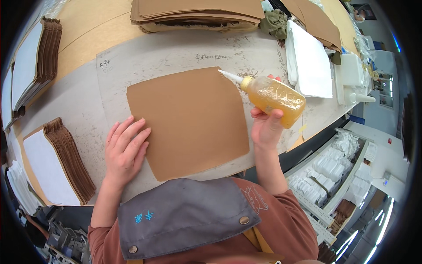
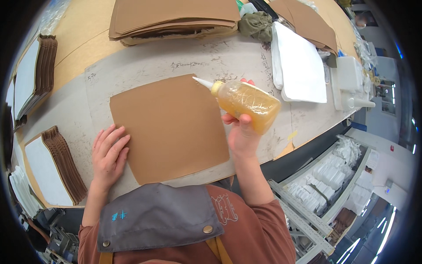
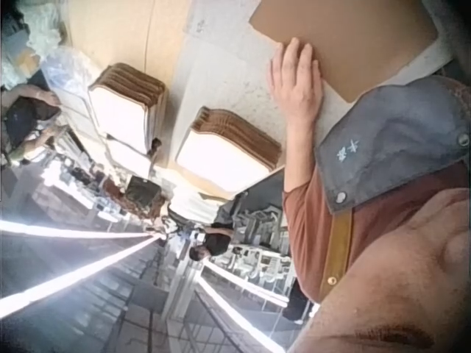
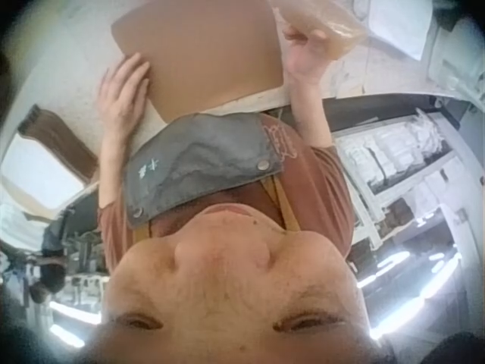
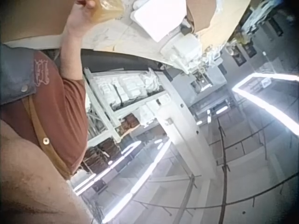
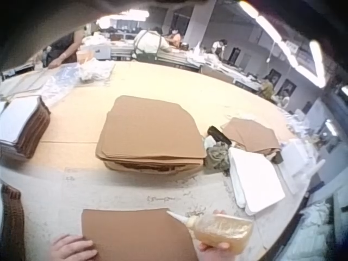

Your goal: Applying glue and layering white lining material onto leather components.

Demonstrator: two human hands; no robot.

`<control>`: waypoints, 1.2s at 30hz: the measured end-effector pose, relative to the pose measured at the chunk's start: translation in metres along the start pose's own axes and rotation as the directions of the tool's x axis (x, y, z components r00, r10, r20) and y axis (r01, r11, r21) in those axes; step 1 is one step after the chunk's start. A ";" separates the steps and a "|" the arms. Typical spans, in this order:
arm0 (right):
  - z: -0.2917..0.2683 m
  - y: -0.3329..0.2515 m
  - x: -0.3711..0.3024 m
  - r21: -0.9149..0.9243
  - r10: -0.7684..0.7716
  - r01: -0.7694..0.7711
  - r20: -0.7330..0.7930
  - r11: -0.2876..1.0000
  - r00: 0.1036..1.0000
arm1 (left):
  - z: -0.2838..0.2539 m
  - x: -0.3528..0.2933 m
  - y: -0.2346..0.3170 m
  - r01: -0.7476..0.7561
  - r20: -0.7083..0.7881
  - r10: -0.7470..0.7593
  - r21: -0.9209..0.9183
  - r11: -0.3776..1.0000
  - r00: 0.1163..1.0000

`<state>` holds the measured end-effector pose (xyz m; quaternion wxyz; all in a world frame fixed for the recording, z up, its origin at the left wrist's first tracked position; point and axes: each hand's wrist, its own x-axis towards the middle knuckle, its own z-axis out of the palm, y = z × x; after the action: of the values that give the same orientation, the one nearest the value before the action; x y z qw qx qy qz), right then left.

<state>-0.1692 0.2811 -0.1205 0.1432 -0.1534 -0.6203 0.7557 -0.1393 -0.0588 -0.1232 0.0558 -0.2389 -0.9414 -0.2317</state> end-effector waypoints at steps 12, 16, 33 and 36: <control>0.005 -0.007 0.000 0.089 -0.054 0.051 0.037 0.995 0.998 | 0.000 0.003 0.000 0.001 0.011 -0.001 -0.019 1.000 1.000; -0.002 -0.023 0.004 0.119 -0.069 0.052 0.144 0.992 0.987 | 0.001 0.003 -0.001 0.001 0.007 -0.001 -0.034 0.999 1.000; -0.013 -0.040 0.014 0.040 -0.038 0.030 0.204 0.999 0.978 | -0.003 0.003 -0.002 0.006 0.009 -0.005 -0.063 0.998 1.000; -0.010 -0.036 0.004 0.000 -0.010 0.010 0.150 1.000 0.989 | -0.004 0.004 -0.002 -0.001 0.002 0.001 -0.070 0.998 1.000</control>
<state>-0.1678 0.2979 -0.0872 0.0999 -0.0929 -0.6306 0.7641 -0.1438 -0.0603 -0.1200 0.0465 -0.2413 -0.9326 -0.2643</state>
